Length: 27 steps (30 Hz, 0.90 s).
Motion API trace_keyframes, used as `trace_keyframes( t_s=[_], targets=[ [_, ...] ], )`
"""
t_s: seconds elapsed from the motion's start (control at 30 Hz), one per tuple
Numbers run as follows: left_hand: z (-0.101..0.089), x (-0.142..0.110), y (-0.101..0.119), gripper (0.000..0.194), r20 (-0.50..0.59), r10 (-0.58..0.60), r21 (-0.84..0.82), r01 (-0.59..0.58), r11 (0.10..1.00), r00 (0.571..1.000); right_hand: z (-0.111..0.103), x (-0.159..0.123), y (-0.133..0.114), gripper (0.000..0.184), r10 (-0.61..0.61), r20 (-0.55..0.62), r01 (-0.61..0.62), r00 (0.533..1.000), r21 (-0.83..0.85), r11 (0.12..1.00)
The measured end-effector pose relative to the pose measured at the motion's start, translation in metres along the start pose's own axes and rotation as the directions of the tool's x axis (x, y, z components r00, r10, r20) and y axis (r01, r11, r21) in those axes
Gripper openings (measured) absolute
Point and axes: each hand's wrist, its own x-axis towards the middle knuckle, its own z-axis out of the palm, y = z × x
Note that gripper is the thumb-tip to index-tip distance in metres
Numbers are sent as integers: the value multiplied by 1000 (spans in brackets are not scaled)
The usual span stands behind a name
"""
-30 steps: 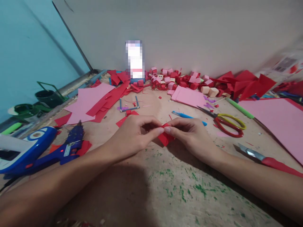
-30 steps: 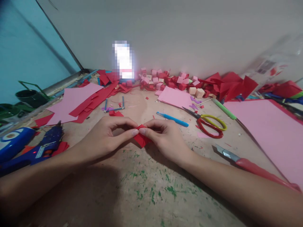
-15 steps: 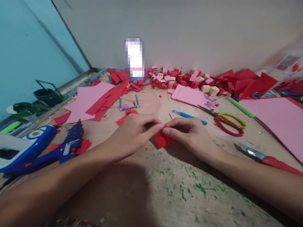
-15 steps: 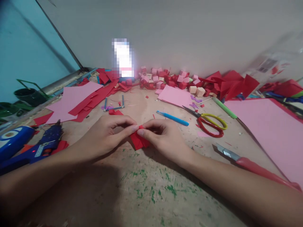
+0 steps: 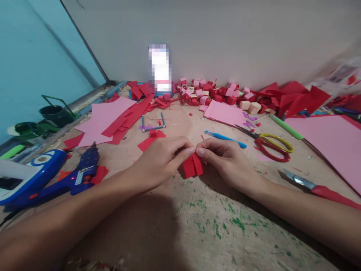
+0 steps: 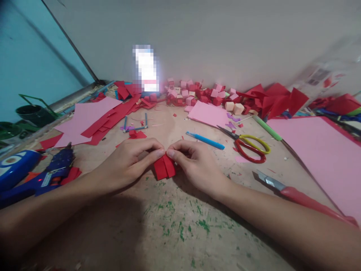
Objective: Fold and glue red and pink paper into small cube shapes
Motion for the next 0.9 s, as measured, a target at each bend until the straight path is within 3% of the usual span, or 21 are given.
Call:
trace_keyframes(
  t_s=[0.4, 0.6, 0.9],
  targets=[
    [0, 0, 2, 23, -48, -57, -90, 53, 995, 997, 0, 0, -5, 18, 26, -19, -27, 999, -57, 998],
    [3, -1, 4, 23, -171, -122, -185, 90, 979, 978, -1, -1, -7, 25, 58, 16, -57, 998, -89, 994],
    [2, 3, 0, 17, -81, -165, -318, 131, 939, 983, -1, -1, -5, 27, 77, 55, -70, 996, -117, 991]
  ],
)
